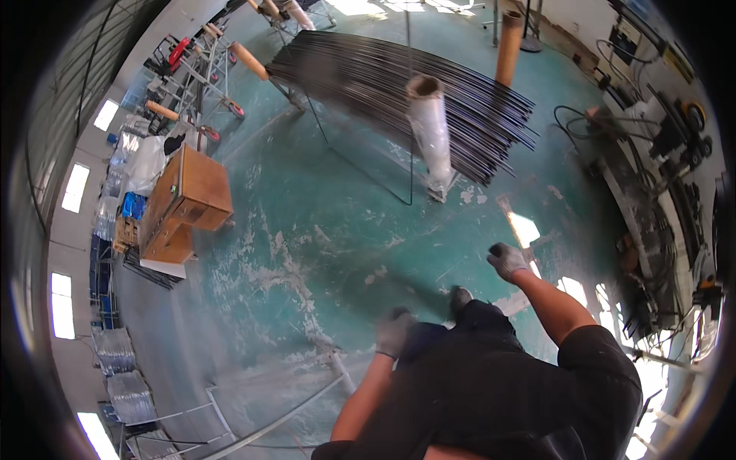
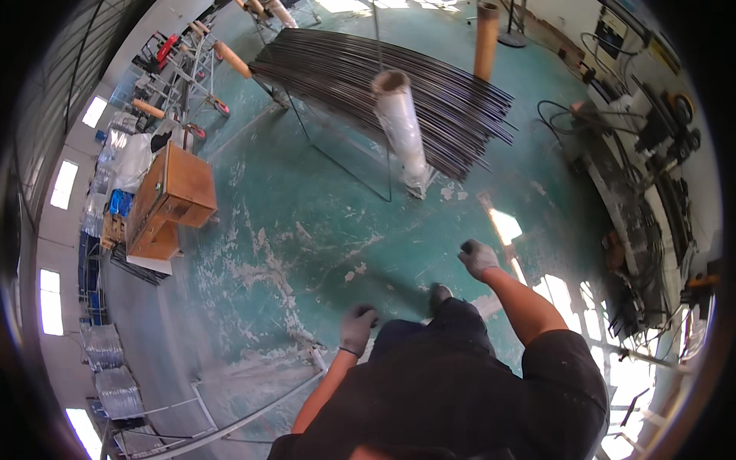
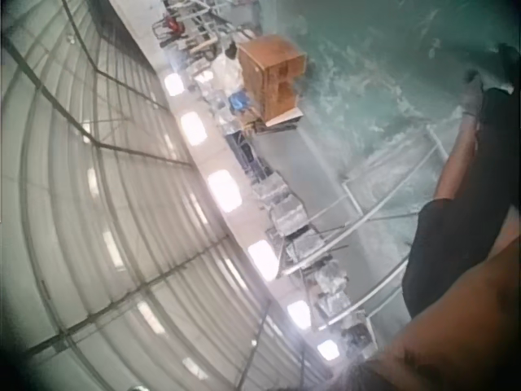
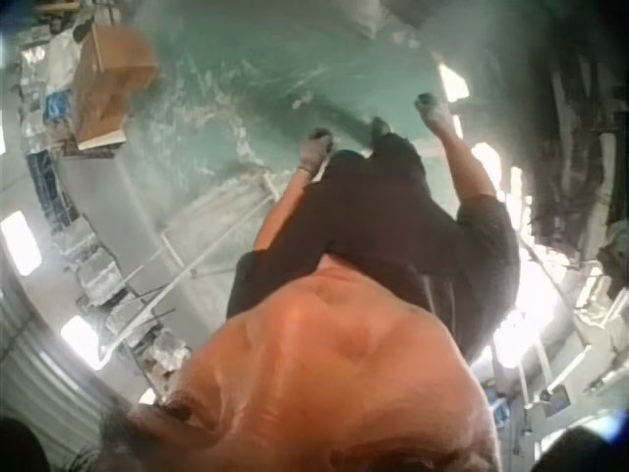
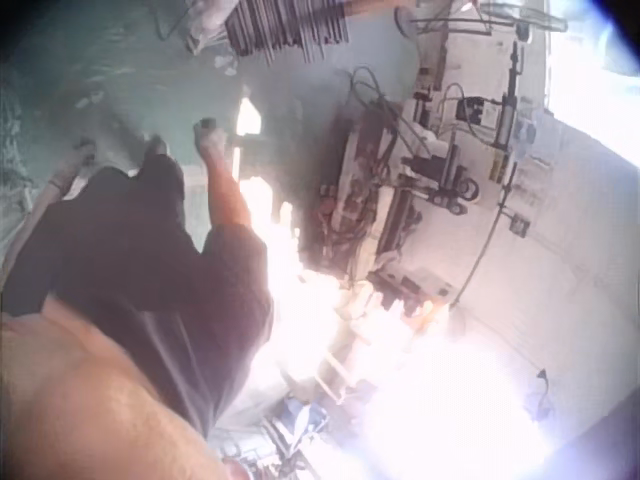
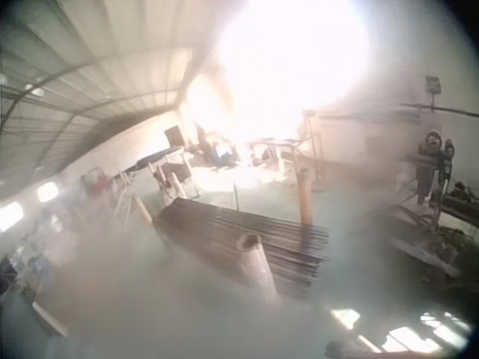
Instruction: The person measures and bends metal rods on a wooden workbench using a tape measure and a metal straightedge. They repeatedly measure, mark, and bend the rods into rectangular shapes, then place them on a nearby rack.
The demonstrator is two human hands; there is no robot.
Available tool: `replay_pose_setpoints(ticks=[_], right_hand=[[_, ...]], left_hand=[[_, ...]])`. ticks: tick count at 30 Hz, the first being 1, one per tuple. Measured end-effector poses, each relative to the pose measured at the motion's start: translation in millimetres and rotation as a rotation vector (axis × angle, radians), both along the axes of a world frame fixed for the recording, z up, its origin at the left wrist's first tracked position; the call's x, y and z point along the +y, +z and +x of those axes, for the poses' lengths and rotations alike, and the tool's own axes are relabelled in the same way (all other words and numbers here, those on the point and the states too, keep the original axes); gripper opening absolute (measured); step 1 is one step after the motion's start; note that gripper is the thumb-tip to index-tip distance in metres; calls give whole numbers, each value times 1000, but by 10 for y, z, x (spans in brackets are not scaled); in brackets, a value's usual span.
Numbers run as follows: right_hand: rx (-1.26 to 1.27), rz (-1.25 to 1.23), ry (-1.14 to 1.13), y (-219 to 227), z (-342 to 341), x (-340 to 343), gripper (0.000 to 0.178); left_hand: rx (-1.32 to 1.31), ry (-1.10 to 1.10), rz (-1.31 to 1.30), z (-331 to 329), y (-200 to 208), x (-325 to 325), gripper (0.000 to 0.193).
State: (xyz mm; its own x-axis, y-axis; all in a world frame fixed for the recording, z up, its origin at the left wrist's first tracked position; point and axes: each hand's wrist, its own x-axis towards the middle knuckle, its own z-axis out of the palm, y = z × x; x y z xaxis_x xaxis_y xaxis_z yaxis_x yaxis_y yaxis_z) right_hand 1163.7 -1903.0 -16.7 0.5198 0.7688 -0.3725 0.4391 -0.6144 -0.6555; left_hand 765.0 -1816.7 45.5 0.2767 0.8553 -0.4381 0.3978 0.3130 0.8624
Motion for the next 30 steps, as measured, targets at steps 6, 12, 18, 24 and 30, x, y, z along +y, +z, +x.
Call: replay_pose_setpoints(ticks=[6,12,18,24,30], right_hand=[[-16,146,94,67,-401,2742,57],[-88,113,-278,0,-341,4597,86],[-27,-49,-693,194,5,5624,90],[-138,48,-968,-647,808,6154,83],[-185,249,-1104,-1261,849,6537,30]], left_hand=[[-130,481,-306,-379,-145,1379,20],[8,276,-360,-673,-269,3045,21],[25,294,-187,-935,168,4889,18],[-35,348,-128,-792,147,6321,21],[48,188,-306,-539,55,7179,23]])
